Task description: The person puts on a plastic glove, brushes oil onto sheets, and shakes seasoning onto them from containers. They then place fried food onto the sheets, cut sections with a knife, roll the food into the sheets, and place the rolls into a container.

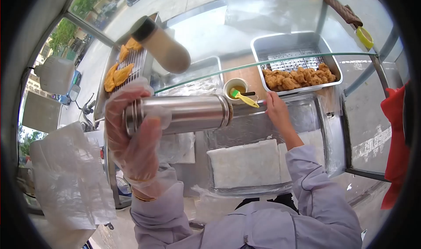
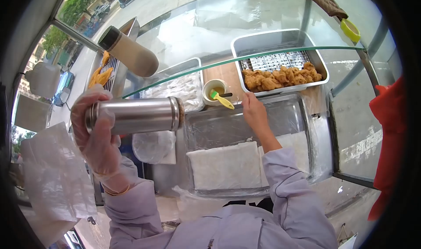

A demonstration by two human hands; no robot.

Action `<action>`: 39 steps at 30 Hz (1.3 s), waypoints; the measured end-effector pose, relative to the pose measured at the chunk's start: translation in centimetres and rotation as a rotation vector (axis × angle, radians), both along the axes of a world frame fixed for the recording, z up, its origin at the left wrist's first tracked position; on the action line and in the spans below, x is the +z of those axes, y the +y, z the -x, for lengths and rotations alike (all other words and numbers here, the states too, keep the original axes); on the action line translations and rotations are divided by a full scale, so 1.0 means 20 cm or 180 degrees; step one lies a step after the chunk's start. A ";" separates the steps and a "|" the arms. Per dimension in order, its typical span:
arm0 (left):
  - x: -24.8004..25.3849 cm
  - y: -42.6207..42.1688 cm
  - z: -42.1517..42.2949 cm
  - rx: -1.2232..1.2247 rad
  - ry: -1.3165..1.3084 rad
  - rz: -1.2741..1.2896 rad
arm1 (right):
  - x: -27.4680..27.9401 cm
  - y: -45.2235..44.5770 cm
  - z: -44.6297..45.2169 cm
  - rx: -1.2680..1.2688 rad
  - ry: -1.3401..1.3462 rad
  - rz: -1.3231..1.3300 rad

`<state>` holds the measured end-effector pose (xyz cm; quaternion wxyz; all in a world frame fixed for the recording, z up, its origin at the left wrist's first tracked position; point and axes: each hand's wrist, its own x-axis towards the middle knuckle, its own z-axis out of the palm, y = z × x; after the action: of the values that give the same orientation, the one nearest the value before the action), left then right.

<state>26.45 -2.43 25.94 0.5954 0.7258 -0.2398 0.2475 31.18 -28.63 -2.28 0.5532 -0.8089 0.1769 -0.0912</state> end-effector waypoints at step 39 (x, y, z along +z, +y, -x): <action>-1.23 -1.49 0.10 -0.1704 0.0297 -0.2655 | 0.00 -1.20 1.56 0.0603 0.0530 0.1138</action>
<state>24.41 -32.29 1.40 0.3072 0.8254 -0.4694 -0.0639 -0.03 -52.54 -2.32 0.3905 -0.9119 0.1263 -0.0016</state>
